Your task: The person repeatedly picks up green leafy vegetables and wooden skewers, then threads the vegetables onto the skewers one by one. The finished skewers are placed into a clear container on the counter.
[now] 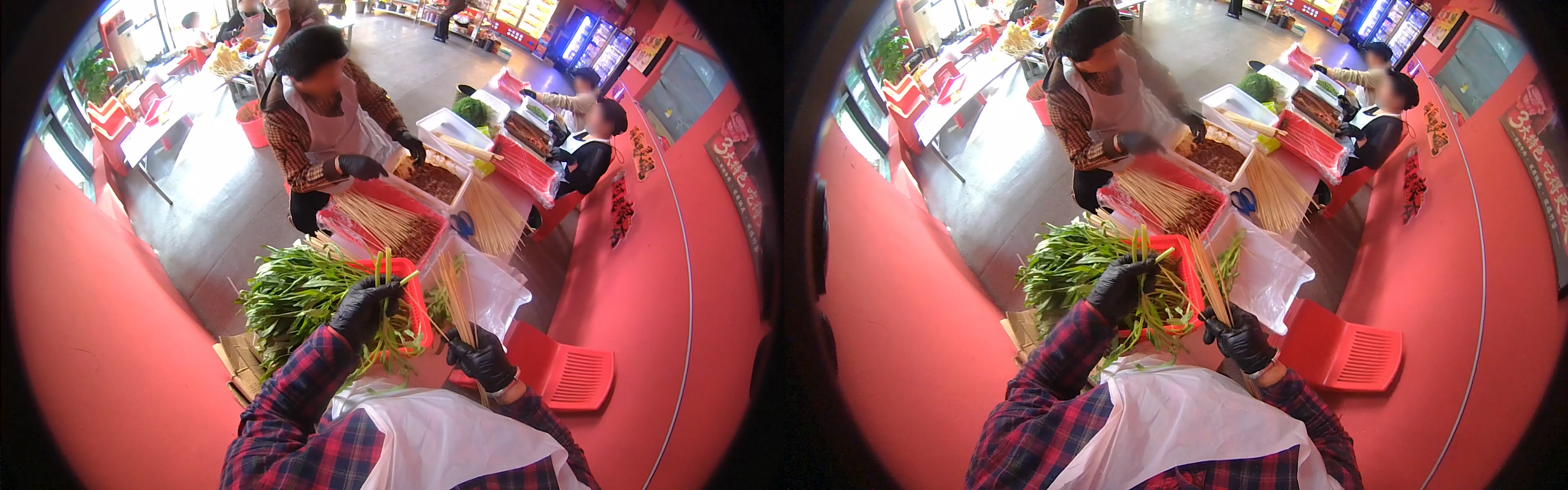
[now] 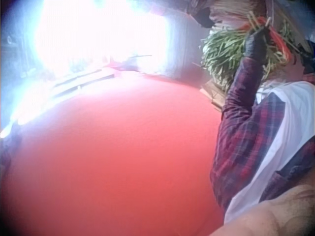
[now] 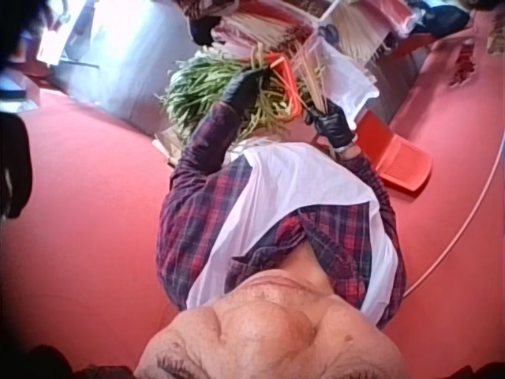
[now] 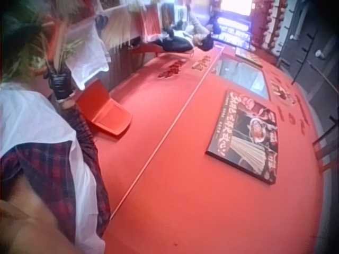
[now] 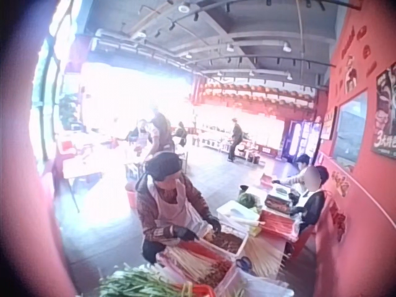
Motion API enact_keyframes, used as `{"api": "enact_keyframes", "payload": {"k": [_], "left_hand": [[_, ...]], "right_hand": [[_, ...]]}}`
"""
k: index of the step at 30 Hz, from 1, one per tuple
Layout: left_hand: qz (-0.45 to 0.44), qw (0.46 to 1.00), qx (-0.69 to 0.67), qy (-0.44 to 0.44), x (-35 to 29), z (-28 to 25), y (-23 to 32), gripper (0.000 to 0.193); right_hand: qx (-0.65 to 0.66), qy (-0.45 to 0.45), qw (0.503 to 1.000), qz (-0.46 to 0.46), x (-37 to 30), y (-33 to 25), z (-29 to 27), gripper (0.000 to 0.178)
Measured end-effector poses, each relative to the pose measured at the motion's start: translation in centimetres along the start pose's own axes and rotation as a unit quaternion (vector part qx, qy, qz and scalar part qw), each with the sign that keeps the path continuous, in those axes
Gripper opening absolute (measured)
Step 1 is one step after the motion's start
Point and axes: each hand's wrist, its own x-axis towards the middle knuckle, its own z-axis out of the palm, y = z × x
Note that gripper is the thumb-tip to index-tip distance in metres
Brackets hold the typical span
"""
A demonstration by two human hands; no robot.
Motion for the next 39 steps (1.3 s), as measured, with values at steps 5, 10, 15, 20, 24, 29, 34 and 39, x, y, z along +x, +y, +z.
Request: {"api": "enact_keyframes", "payload": {"k": [5, 10, 15, 20, 24, 29, 34, 39], "left_hand": [[-0.012, 1.0, 0.006, -0.021, 0.0, -0.3, -0.3, 0.013], [-0.014, 1.0, 0.023, 0.0, -0.2, -0.2, -0.1, 0.015], [0.039, 0.997, 0.06, 0.01, 0.0, -0.3, -0.2, 0.016], [0.026, 0.998, 0.063, -0.002, 0.0, -0.7, -0.4, 0.015], [0.024, 0.998, 0.052, -0.003, 0.1, -0.6, -0.5, 0.016], [0.001, 0.998, 0.062, 0.011, -0.2, 0.3, -0.1, 0.012], [-0.001, 0.995, 0.098, 0.021, -0.1, 0.2, -0.3, 0.009], [-0.051, 0.998, 0.027, -0.027, -0.8, 0.3, 0.2, 0.018]], "right_hand": [[0.007, 0.004, 0.999, 0.042, -0.4, 0.5, -0.4, 0.015], [-0.028, 0.012, 0.999, 0.034, -0.3, -0.4, 0.2, 0.011], [-0.011, 0.001, 1.0, 0.02, -0.1, -0.3, 0.2, 0.01], [-0.034, -0.002, 0.999, 0.025, 0.2, -0.4, 0.3, 0.01], [-0.034, -0.002, 0.999, 0.0, 0.2, 0.5, 0.0, 0.011], [0.003, -0.006, 1.0, -0.013, -0.2, 1.1, -0.2, 0.013], [0.022, 0.034, 0.999, 0.028, 0.0, 0.5, 0.5, 0.013], [-0.01, 0.008, 1.0, 0.001, 0.2, 0.3, -0.2, 0.013]]}}
